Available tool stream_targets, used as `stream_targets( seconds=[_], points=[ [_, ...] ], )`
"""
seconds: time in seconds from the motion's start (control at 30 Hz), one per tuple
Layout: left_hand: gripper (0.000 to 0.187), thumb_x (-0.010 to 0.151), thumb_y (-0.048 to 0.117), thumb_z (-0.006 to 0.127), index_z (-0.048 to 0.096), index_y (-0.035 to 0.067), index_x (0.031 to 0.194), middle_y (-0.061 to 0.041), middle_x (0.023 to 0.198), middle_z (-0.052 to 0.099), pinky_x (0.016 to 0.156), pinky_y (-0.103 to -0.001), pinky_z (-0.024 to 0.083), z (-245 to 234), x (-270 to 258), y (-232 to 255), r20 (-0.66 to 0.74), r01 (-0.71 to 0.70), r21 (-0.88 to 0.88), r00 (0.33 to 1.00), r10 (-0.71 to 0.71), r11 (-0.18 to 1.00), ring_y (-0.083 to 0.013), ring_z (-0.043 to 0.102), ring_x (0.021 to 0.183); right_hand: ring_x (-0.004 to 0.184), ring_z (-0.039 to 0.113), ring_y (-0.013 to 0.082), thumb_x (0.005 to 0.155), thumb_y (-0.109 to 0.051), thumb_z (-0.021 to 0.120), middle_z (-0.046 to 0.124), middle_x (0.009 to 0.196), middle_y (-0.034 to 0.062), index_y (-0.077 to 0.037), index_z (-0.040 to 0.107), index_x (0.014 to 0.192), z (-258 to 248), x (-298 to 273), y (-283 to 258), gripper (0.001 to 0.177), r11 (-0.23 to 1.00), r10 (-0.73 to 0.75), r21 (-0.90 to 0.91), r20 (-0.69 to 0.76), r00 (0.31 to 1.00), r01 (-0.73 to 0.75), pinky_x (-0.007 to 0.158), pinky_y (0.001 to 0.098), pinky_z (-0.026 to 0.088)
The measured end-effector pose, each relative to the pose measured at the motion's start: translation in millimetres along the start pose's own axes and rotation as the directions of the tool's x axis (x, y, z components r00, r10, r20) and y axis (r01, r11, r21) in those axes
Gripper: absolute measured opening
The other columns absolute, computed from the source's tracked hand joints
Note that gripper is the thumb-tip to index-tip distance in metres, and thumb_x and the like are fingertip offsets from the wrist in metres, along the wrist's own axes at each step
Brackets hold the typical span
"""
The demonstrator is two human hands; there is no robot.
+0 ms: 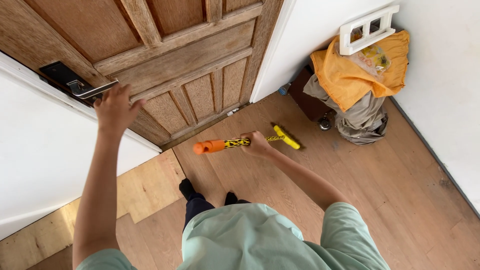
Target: Sweep the floor near a wooden door using a broom.
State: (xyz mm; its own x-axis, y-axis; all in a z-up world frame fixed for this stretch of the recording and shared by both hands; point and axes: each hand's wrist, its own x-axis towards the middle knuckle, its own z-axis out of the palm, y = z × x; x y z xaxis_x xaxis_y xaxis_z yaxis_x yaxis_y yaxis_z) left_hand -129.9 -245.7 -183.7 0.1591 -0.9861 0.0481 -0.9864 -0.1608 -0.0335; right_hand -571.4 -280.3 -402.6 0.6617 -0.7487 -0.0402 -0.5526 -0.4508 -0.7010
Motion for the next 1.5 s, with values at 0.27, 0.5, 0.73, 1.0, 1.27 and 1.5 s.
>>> stream_targets(
  seconds=[0.27,0.5,0.73,1.0,1.27,1.5],
  points=[
    [0.081,0.106,0.071,0.025,0.071,0.005,0.098,-0.010,0.068,0.058,0.060,-0.033,0.049,-177,-106,139,-0.248,-0.177,-0.966,0.837,0.488,-0.188,-0.0186,0.057,0.057,0.057,0.061,0.0118,0.094,-0.022,0.069,0.068,0.068,0.0018,-0.008,0.074,0.095,2,14,-203,0.016,0.915,0.026,0.388,0.216,0.976,-0.110,0.051,0.0323,0.048],
    [0.045,0.094,0.033,0.050,0.063,-0.001,0.067,-0.007,0.057,0.054,0.049,-0.029,0.038,-122,-139,141,-0.056,0.006,-0.996,0.743,0.667,-0.090,-0.0141,0.049,0.050,0.079,0.054,0.0145,0.102,-0.015,0.068,0.055,0.084,0.0083,-0.002,0.057,0.087,78,14,-193,0.022,0.689,-0.419,0.635,-0.044,0.907,0.349,0.068,0.0324,0.047],
    [0.038,0.088,0.030,0.048,0.065,0.000,0.071,-0.007,0.060,0.060,0.057,-0.031,0.047,-121,-145,121,-0.228,-0.143,-0.974,0.627,0.745,-0.177,-0.0157,0.056,0.055,0.075,0.066,0.0117,0.091,-0.010,0.068,0.073,0.086,0.0064,-0.006,0.072,0.104,52,-4,-166,0.015,0.811,-0.337,0.538,0.108,0.935,0.231,0.070,0.0325,0.053],
    [0.034,0.090,0.027,0.048,0.050,0.003,0.066,-0.006,0.064,0.050,0.089,-0.039,0.047,73,-152,172,-0.327,-0.149,-0.904,0.844,0.424,-0.400,-0.0258,0.048,0.082,0.067,0.068,0.0230,0.099,-0.035,0.067,0.071,0.078,0.0089,-0.008,0.067,0.089,83,1,14,0.029,0.994,0.104,-0.040,0.082,0.991,-0.101,0.064,0.0403,0.051],
    [0.034,0.093,0.021,0.047,0.044,0.002,0.065,-0.008,0.069,0.050,0.081,-0.038,0.040,123,-181,152,-0.186,-0.131,-0.981,0.856,0.482,-0.145,-0.0252,0.048,0.079,0.109,0.062,0.0264,0.094,-0.034,0.064,0.069,0.106,0.0046,-0.015,0.070,0.088,113,-4,94,0.021,0.912,0.290,-0.306,0.008,0.957,-0.274,0.093,0.0520,0.044],
    [0.053,0.103,0.025,0.040,0.043,0.008,0.053,-0.006,0.048,0.044,0.061,-0.035,0.052,21,-200,-15,-0.357,-0.273,-0.907,0.901,0.245,-0.320,-0.0174,0.047,0.050,0.091,0.068,0.0249,0.096,-0.025,0.062,0.069,0.094,0.0077,-0.011,0.063,0.103,143,41,-70,0.016,0.991,-0.116,-0.038,0.228,0.967,0.128,0.089,0.0454,0.052]
  ],
)
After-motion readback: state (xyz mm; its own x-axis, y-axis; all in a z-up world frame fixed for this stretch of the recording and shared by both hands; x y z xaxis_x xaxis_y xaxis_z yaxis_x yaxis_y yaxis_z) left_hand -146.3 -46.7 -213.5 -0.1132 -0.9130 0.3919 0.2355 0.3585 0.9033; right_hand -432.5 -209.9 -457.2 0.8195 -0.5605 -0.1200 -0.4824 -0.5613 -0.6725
